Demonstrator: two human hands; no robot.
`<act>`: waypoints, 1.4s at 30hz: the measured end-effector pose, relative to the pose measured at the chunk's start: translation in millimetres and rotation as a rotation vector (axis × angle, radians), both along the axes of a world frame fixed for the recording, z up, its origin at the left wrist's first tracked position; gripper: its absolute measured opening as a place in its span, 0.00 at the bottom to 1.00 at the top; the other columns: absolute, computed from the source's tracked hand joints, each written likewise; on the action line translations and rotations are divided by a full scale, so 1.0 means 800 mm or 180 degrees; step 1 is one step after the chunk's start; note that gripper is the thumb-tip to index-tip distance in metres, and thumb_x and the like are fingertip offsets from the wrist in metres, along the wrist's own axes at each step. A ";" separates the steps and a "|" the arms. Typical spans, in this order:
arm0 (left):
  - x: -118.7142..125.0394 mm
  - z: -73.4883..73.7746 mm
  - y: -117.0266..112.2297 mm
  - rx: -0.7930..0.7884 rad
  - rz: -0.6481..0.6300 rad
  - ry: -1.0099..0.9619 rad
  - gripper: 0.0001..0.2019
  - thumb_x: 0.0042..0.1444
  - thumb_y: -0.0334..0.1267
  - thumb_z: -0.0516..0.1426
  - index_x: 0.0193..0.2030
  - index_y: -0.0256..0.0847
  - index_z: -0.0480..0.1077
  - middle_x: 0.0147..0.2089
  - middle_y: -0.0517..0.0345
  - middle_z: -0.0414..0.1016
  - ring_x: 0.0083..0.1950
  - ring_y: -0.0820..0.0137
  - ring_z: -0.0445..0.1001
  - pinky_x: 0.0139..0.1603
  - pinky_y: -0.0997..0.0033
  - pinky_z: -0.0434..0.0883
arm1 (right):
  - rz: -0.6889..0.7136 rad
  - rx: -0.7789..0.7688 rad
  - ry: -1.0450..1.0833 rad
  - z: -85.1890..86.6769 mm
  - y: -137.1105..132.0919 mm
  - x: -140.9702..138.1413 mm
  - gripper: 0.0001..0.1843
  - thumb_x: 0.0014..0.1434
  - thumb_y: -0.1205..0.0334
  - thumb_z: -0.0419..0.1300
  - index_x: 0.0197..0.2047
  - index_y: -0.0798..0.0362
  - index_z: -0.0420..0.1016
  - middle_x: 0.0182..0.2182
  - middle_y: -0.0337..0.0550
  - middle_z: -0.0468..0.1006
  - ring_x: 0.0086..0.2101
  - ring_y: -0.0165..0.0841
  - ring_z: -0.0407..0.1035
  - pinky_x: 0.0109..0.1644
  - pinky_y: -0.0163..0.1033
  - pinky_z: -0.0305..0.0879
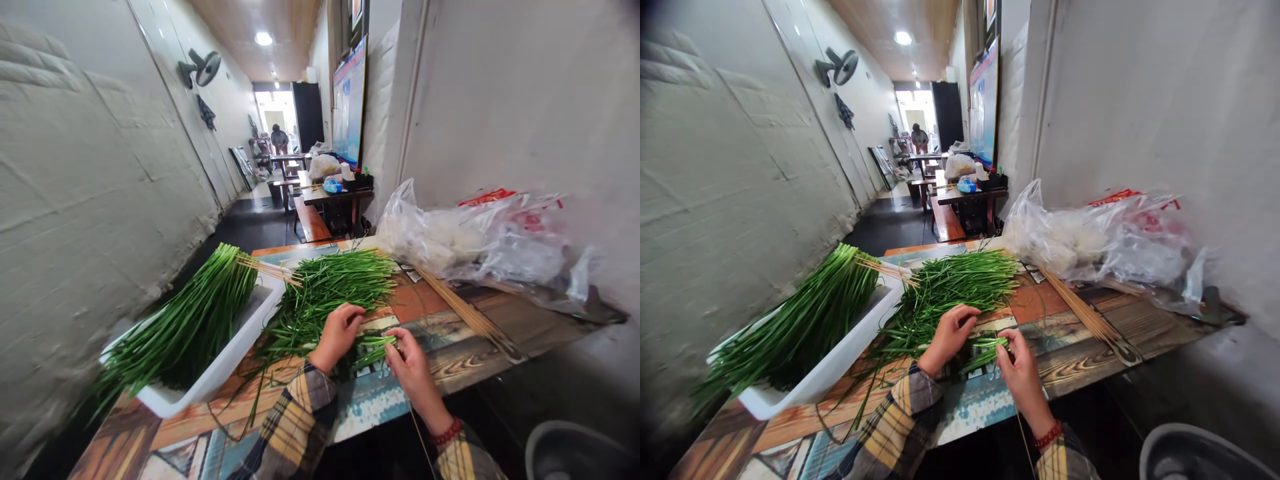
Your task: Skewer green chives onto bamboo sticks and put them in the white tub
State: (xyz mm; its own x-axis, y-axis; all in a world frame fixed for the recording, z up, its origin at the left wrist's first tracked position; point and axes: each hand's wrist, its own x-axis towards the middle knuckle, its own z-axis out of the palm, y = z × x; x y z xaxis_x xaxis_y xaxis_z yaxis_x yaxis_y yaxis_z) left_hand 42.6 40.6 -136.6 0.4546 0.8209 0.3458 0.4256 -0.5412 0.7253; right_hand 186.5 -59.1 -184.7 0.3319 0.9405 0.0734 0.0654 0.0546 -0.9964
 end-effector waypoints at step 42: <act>-0.024 0.042 0.032 0.0766 0.0153 0.2746 0.27 0.51 0.36 0.60 0.59 0.40 0.64 0.58 0.49 0.67 0.57 0.59 0.67 0.57 0.61 0.66 | 0.0212 0.0346 -0.0422 -0.004 -0.002 0.012 0.12 0.58 0.55 0.55 0.43 0.52 0.67 0.19 0.34 0.70 0.18 0.29 0.63 0.23 0.34 0.58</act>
